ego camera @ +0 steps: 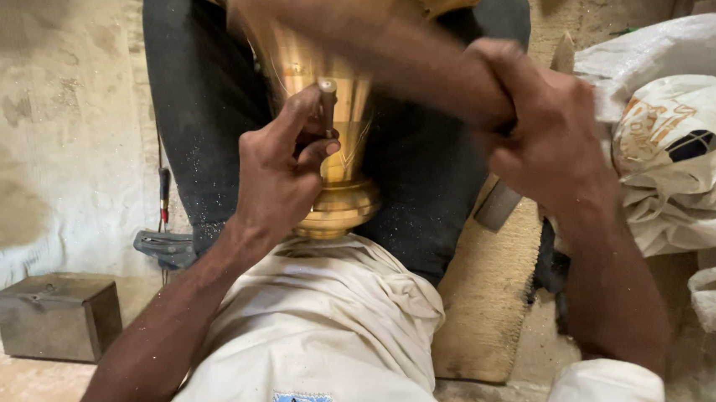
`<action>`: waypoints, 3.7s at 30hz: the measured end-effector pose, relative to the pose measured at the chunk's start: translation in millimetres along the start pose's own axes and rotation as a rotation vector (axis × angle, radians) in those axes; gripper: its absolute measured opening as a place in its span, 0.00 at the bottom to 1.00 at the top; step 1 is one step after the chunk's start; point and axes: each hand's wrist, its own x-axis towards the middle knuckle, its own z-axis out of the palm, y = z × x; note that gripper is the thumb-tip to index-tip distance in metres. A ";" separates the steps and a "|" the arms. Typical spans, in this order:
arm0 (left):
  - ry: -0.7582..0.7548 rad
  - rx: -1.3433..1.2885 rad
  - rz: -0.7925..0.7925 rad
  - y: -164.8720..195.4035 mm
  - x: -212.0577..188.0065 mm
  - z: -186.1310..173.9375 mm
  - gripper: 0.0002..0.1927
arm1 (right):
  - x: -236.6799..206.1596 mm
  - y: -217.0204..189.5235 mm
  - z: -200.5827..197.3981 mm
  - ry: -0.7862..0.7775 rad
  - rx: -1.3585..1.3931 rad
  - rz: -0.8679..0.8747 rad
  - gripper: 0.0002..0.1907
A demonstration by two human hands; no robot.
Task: The person sits on the floor with a large brass vase resting on their lap. They hold a chisel against the vase's surface and strike it with a wooden mallet, repositioning the chisel around the base and body to shape the metal.
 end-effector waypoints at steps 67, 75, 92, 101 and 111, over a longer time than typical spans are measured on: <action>0.306 -0.099 -0.030 -20.6 -50.3 21.7 0.12 | -33.9 -56.1 -28.8 -0.143 -0.582 -0.055 0.32; 0.377 -0.402 -0.219 -70.5 23.7 -103.5 0.37 | -60.1 -69.4 65.3 -0.063 1.073 0.581 0.26; 0.197 -0.358 0.283 -78.9 92.3 -162.3 0.24 | -36.7 -112.2 153.4 0.258 1.459 0.767 0.20; 0.185 -0.008 0.330 -50.5 100.2 -145.4 0.22 | -35.1 -115.9 155.5 0.262 1.595 0.696 0.19; 0.046 -0.508 0.174 -39.2 45.9 -139.9 0.14 | -56.1 -118.4 117.2 0.303 1.343 0.723 0.16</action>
